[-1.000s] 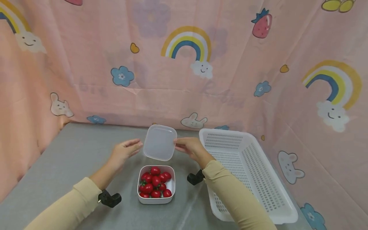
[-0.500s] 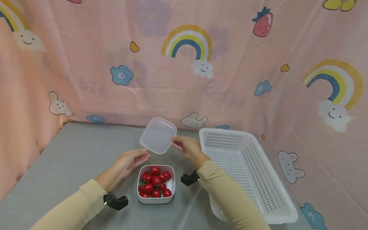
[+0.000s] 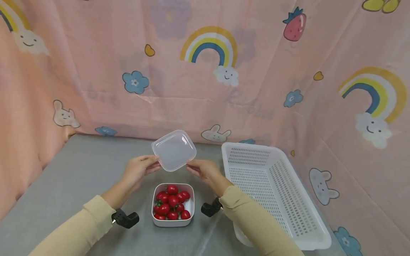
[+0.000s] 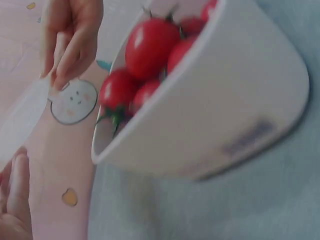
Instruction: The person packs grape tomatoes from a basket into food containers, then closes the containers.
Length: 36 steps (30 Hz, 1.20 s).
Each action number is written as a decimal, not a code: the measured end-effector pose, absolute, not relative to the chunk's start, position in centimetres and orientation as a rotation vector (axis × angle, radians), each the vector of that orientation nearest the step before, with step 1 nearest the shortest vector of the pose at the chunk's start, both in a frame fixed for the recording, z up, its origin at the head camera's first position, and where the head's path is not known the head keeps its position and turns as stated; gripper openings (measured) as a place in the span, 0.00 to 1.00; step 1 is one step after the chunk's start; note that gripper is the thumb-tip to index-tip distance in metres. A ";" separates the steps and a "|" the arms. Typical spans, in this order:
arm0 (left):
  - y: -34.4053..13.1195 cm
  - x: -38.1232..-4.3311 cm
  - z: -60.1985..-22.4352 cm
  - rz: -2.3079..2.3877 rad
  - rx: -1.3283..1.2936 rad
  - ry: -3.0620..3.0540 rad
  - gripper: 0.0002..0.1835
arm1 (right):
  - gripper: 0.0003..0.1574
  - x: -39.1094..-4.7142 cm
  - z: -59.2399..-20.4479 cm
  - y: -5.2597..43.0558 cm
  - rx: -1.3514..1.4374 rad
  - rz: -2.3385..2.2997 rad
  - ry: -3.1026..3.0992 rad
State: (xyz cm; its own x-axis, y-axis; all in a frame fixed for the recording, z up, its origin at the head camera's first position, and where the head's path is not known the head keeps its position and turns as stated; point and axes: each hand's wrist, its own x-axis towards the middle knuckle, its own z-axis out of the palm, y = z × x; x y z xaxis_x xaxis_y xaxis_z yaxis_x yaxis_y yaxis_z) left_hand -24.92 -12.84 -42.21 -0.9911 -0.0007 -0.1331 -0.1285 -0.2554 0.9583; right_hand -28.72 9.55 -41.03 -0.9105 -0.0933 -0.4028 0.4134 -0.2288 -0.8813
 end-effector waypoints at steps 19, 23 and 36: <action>-15.8 -25.1 -40.3 1.980 0.079 2.292 0.20 | 0.22 -28.6 -39.9 11.8 0.309 -2.113 1.791; -15.7 -25.2 -40.5 2.008 0.084 2.250 0.20 | 0.21 -28.4 -39.7 11.8 0.293 -2.122 1.775; -16.0 -24.8 -40.9 1.864 0.079 2.337 0.21 | 0.18 -28.2 -39.3 12.9 0.029 -1.766 2.118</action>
